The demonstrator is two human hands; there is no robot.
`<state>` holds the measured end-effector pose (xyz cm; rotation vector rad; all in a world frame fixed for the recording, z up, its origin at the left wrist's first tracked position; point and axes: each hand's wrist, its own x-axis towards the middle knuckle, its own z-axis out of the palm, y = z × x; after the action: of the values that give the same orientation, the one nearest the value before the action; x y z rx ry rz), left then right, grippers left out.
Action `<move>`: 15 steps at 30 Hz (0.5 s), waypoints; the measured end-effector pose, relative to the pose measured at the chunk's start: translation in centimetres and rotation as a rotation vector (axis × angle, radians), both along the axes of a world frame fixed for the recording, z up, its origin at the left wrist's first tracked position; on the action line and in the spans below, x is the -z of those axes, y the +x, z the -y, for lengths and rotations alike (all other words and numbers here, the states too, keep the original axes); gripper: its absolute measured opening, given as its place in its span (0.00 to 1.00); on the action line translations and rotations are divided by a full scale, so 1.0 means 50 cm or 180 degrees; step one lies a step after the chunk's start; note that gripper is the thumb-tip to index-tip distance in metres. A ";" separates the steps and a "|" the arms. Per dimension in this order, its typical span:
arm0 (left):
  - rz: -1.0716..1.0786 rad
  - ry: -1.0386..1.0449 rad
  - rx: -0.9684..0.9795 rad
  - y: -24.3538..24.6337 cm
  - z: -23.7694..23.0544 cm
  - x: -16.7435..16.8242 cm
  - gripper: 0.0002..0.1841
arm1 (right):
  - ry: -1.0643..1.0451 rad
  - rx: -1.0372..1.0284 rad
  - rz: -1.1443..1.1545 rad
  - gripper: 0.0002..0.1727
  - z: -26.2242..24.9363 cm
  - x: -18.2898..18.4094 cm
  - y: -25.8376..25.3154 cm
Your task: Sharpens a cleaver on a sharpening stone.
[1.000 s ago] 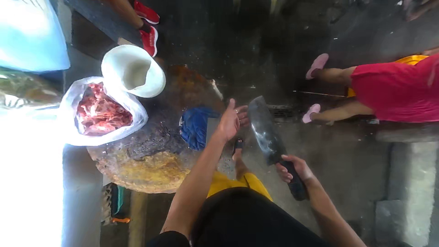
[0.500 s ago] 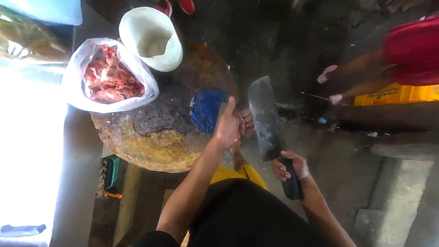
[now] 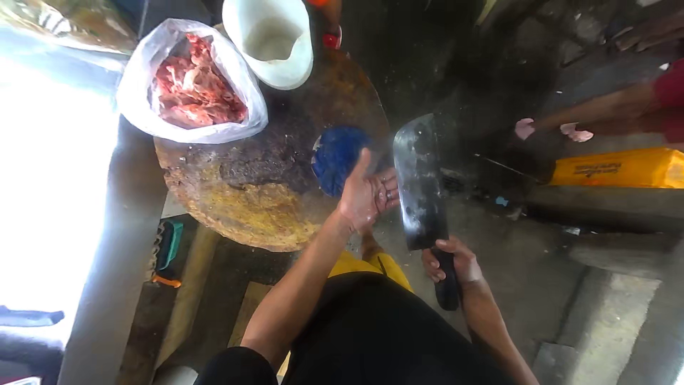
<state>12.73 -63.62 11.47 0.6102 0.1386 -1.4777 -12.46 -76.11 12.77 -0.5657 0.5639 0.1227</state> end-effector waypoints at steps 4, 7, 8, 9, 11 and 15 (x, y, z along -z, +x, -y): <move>-0.0040 0.0137 -0.0182 0.009 -0.002 0.008 0.52 | 0.0066 0.0032 -0.0130 0.16 -0.003 0.011 0.011; 0.0052 0.0275 -0.0232 0.016 -0.009 0.008 0.52 | 0.0106 0.0064 -0.0251 0.17 -0.003 0.026 0.021; 0.0097 0.0307 -0.0218 0.017 -0.012 0.009 0.52 | 0.0108 0.0069 -0.0286 0.17 -0.003 0.032 0.022; 0.0141 0.0327 -0.0207 0.018 -0.015 0.014 0.52 | 0.0106 0.0080 -0.0314 0.18 -0.003 0.038 0.022; 0.0274 0.0428 -0.0217 0.021 -0.022 0.025 0.50 | 0.0062 0.0095 -0.0407 0.19 -0.003 0.047 0.023; 0.1663 0.1279 -0.0306 0.101 -0.024 0.010 0.28 | 0.0078 0.0238 -0.0629 0.20 0.001 0.063 0.029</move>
<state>17.78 -62.44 10.98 1.2776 0.0544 -1.1597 -11.02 -76.18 9.64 -0.5111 0.7739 0.1153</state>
